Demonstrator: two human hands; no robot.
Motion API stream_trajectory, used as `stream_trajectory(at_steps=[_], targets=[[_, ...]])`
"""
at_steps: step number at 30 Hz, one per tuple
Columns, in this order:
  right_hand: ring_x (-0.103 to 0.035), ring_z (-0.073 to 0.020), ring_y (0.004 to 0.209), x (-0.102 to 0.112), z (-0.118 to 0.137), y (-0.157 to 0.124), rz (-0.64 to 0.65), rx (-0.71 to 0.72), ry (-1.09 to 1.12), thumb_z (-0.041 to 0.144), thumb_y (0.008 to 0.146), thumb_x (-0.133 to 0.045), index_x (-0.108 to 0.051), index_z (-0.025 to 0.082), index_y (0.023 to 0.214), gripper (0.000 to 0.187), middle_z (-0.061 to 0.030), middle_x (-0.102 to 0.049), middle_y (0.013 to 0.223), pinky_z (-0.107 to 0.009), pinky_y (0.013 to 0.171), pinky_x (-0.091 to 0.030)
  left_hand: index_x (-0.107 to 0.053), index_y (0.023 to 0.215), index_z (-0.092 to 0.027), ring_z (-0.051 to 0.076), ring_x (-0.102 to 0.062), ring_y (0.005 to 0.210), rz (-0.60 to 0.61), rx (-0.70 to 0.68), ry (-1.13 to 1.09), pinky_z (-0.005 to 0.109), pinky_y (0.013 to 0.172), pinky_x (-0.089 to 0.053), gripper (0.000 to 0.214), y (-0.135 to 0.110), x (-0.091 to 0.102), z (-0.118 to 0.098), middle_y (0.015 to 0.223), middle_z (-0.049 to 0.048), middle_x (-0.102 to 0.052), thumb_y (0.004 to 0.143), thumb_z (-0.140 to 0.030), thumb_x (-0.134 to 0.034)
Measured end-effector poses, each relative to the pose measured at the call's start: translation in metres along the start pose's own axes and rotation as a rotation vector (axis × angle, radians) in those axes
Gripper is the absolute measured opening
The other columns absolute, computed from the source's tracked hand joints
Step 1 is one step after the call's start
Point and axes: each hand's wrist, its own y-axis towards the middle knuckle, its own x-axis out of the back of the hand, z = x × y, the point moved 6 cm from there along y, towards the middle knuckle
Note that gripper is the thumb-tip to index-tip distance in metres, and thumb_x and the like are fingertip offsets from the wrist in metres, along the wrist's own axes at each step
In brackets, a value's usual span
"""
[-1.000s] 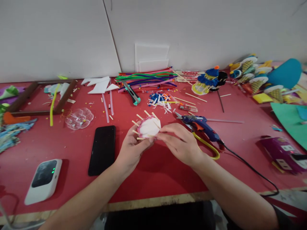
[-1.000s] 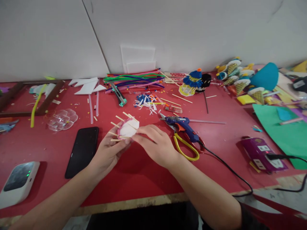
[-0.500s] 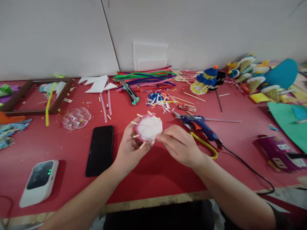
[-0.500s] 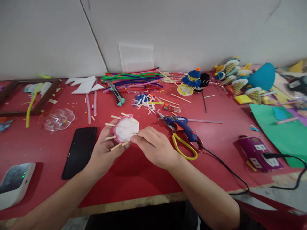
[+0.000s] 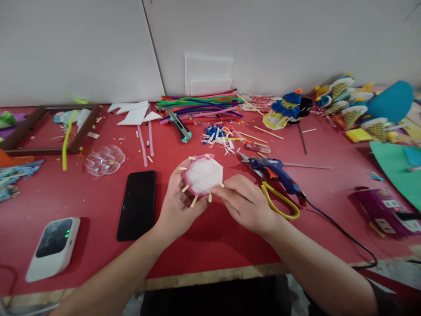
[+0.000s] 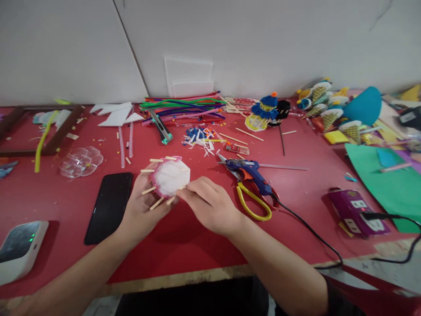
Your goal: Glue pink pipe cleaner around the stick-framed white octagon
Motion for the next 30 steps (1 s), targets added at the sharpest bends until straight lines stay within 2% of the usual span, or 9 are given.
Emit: stream_trajectory(at_steps=[3, 6, 9, 15, 21, 27, 30], targets=[[-0.061, -0.0121, 0.067, 0.000, -0.002, -0.001, -0.007, -0.048, 0.026, 0.018, 0.099, -0.050, -0.070, 0.019, 0.091, 0.021, -0.0026, -0.066, 0.074, -0.024, 0.064, -0.051, -0.050, 0.124, -0.028, 0.028, -0.058, 0.125, 0.021, -0.063, 0.026, 0.040, 0.096, -0.056, 0.064, 0.001, -0.001, -0.003, 0.142, 0.0121, -0.054, 0.069, -0.019, -0.080], [-0.062, -0.0121, 0.066, 0.002, -0.001, 0.000, -0.040, -0.056, 0.030, 0.016, 0.097, -0.052, -0.070, 0.020, 0.091, 0.019, -0.0020, -0.066, 0.072, -0.025, 0.063, -0.051, -0.049, 0.126, -0.029, 0.028, -0.060, 0.124, 0.015, -0.123, 0.072, 0.039, 0.094, -0.057, 0.063, 0.000, 0.000, -0.006, 0.142, 0.0120, -0.054, 0.072, -0.018, -0.079], [-0.064, -0.0142, 0.069, 0.007, 0.003, -0.002, -0.096, 0.021, 0.033, 0.010, 0.092, -0.059, -0.068, 0.020, 0.094, 0.014, -0.0035, -0.069, 0.077, -0.028, 0.065, -0.054, -0.047, 0.129, -0.029, 0.028, -0.059, 0.124, -0.009, -0.192, 0.146, 0.039, 0.094, -0.058, 0.064, -0.001, 0.001, -0.008, 0.142, 0.0131, -0.054, 0.074, -0.017, -0.078], [-0.069, -0.0185, 0.086, 0.010, 0.010, -0.013, -0.153, 0.159, 0.003, 0.003, 0.084, -0.065, -0.067, 0.017, 0.102, 0.023, -0.0071, -0.074, 0.092, -0.033, 0.077, -0.061, -0.051, 0.126, -0.025, 0.030, -0.058, 0.126, -0.046, -0.342, 0.305, 0.041, 0.094, -0.058, 0.059, -0.005, 0.002, -0.011, 0.144, 0.0143, -0.048, 0.074, -0.022, -0.079], [-0.073, -0.0187, 0.089, 0.009, 0.013, -0.016, -0.178, 0.188, -0.054, 0.002, 0.081, -0.069, -0.067, 0.014, 0.107, 0.028, -0.0085, -0.077, 0.095, -0.033, 0.081, -0.064, -0.043, 0.134, -0.030, 0.029, -0.059, 0.125, -0.030, -0.315, 0.162, 0.042, 0.092, -0.059, 0.064, -0.006, -0.001, -0.006, 0.145, 0.0130, -0.050, 0.079, -0.026, -0.076], [-0.074, -0.0174, 0.083, 0.009, 0.018, -0.016, -0.208, 0.198, -0.117, 0.003, 0.082, -0.069, -0.066, 0.014, 0.115, 0.035, -0.0060, -0.078, 0.090, -0.030, 0.076, -0.065, -0.042, 0.135, -0.028, 0.028, -0.064, 0.118, -0.019, -0.303, 0.182, 0.037, 0.085, -0.061, 0.065, -0.007, -0.003, -0.005, 0.142, 0.0153, -0.052, 0.080, -0.029, -0.076], [-0.072, -0.0181, 0.080, 0.009, 0.022, -0.013, -0.191, 0.213, -0.157, 0.001, 0.082, -0.068, -0.067, 0.011, 0.115, 0.034, -0.0080, -0.078, 0.090, -0.030, 0.073, -0.064, -0.042, 0.135, -0.027, 0.028, -0.066, 0.114, -0.045, -0.298, 0.200, 0.036, 0.082, -0.062, 0.066, -0.008, -0.001, -0.003, 0.137, 0.0162, -0.055, 0.079, -0.030, -0.077]])
